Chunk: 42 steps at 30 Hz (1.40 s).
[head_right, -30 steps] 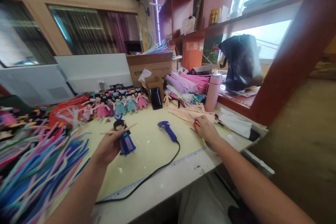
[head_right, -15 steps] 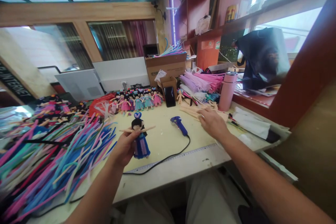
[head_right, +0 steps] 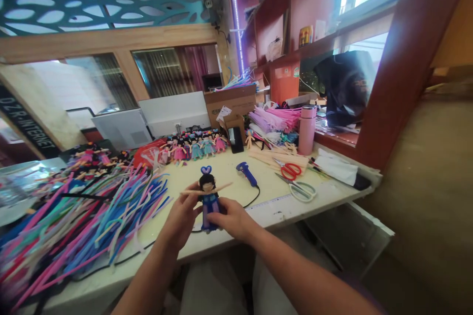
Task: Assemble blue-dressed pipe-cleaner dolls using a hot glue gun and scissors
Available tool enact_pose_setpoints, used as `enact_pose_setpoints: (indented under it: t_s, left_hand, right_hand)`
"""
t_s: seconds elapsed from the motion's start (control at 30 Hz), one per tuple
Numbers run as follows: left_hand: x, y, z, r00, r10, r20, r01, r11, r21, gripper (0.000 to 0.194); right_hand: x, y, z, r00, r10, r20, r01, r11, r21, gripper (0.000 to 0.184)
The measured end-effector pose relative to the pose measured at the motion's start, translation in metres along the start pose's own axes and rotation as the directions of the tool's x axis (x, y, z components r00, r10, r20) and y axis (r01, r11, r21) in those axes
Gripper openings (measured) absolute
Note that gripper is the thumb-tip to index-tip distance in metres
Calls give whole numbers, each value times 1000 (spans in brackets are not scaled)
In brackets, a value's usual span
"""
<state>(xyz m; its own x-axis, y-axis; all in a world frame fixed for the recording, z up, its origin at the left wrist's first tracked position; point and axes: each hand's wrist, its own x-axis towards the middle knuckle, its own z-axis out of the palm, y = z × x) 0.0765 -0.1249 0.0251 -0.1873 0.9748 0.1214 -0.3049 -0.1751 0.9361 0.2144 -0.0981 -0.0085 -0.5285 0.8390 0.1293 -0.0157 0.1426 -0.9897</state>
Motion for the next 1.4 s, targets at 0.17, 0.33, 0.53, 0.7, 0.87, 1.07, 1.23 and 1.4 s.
enact_pose_setpoints:
  t_s: [0.17,0.33,0.53,0.7,0.87,1.07,1.23,1.4]
  left_hand:
    - [-14,2,-8,999,-18,-40,18,1000,-5,44]
    - [-32,19,-13,993,54,-107,-45,995,86,41]
    - [-45,58,-15,979,182,-88,-129,896,425,28]
    - [-51,63,-8,977,214,-21,-177,859,481,23]
    - [-49,57,-6,974,227,-20,-180,821,542,26]
    - [-48,57,-4,972,235,-18,-191,828,527,27]
    - [-50,58,-1,974,224,-16,-192,870,454,27]
    - [-47,55,-2,966,255,-37,-203,843,498,30]
  right_hand:
    - [-21,2,3,1000,-10,13,11,997,-75,14]
    - [-43,5,13,999,-34,30,39,977,-210,12]
    - [-54,-1,22,995,-52,83,70,971,-230,13]
    - [-55,-6,24,995,-52,86,70,971,-227,10]
    - [-56,-3,21,996,-70,53,82,957,-277,13]
    - [-56,-1,18,995,-76,63,90,965,-245,12]
    - [-57,-5,18,995,-67,67,81,970,-230,10]
    - [-57,-6,18,996,-79,42,87,960,-266,13]
